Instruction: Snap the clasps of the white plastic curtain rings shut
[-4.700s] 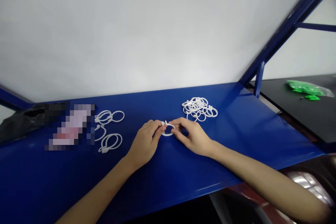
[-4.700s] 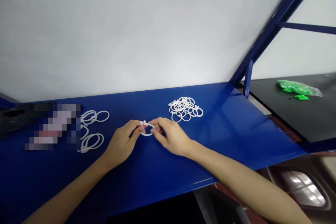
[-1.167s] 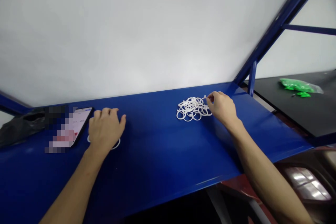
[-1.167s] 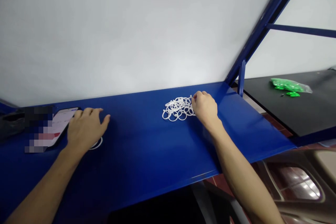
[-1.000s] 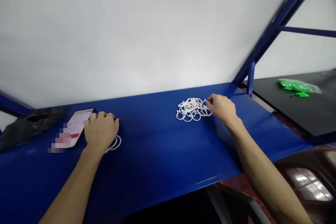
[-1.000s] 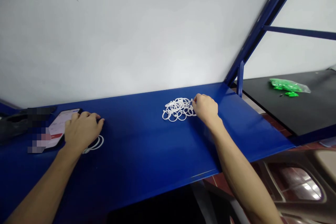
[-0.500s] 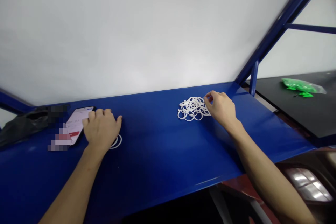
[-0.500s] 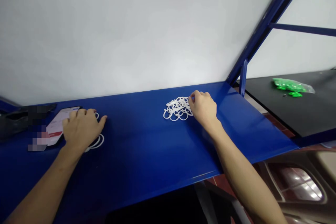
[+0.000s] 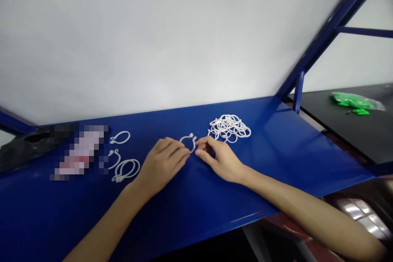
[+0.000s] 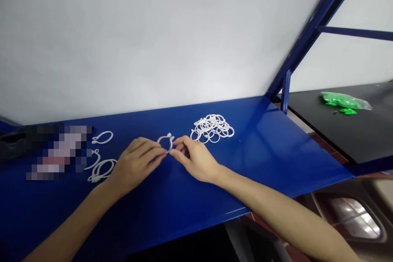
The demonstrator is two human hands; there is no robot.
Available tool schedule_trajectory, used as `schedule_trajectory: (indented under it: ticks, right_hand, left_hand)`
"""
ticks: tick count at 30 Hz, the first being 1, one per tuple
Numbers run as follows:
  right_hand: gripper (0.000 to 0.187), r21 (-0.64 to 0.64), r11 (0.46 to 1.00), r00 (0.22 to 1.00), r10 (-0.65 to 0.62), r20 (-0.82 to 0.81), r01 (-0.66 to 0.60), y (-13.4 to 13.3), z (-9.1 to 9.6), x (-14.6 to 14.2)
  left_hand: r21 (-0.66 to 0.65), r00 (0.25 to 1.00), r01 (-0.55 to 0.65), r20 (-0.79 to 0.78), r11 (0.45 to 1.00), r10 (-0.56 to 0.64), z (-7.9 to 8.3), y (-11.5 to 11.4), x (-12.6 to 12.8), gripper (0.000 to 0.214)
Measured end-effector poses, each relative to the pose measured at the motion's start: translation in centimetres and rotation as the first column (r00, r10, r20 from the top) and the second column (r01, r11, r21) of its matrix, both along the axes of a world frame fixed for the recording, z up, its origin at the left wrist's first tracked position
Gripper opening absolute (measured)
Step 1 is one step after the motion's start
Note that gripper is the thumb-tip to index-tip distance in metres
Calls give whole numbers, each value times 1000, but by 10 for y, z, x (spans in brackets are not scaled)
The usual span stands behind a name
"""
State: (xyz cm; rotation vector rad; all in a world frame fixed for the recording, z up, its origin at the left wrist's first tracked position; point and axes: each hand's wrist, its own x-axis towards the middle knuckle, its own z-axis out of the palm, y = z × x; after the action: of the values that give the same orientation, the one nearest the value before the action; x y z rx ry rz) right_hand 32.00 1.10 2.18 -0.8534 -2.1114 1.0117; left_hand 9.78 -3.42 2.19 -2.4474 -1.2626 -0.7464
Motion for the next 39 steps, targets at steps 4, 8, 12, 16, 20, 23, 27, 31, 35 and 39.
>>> schedule_trajectory:
  ticks: [4,8,12,16,20,23,27,31,35,39]
  right_hand:
    - [12,-178,984,991,-1,-134,-24,-2,-7,-4]
    - [11,-129,992,988,-14,-154,-6,-1,-5,-2]
    - [11,60,998,996,12,-92,-6,-2,1,0]
    - [12,177,983,997,50,-63,-38,-1,0,1]
    - [14,254,963,993,105,-43,-91,1,-5,3]
    - [20,346,925,987,154,43,-159,0,-7,6]
    - [27,461,857,970,164,180,-230,-4,-8,10]
    - [28,550,787,954,159,255,-278,-6,-9,12]
    - [27,595,741,939,148,309,-313,-1,-4,9]
    - [21,653,716,941,15,338,-246,17,7,12]
  left_hand:
    - [63,990,138,-43,988,-135,-5,-9,19,13]
    - [47,982,42,182,998,-50,-8,-12,22,11]
    - [-177,881,-116,436,977,183,-6,-11,24,14]
    - [-441,810,-3,525,897,261,-1,-10,25,16]
    - [-527,780,96,567,844,265,-1,-11,27,17]
    - [-530,788,133,569,837,235,-4,-13,29,14]
    - [-499,852,89,487,862,194,-9,-16,29,18]
    - [-417,910,46,391,908,134,-13,-18,29,21]
    - [-393,937,35,333,919,106,-10,-15,27,24]
    - [-271,958,2,276,963,75,-4,-2,12,19]
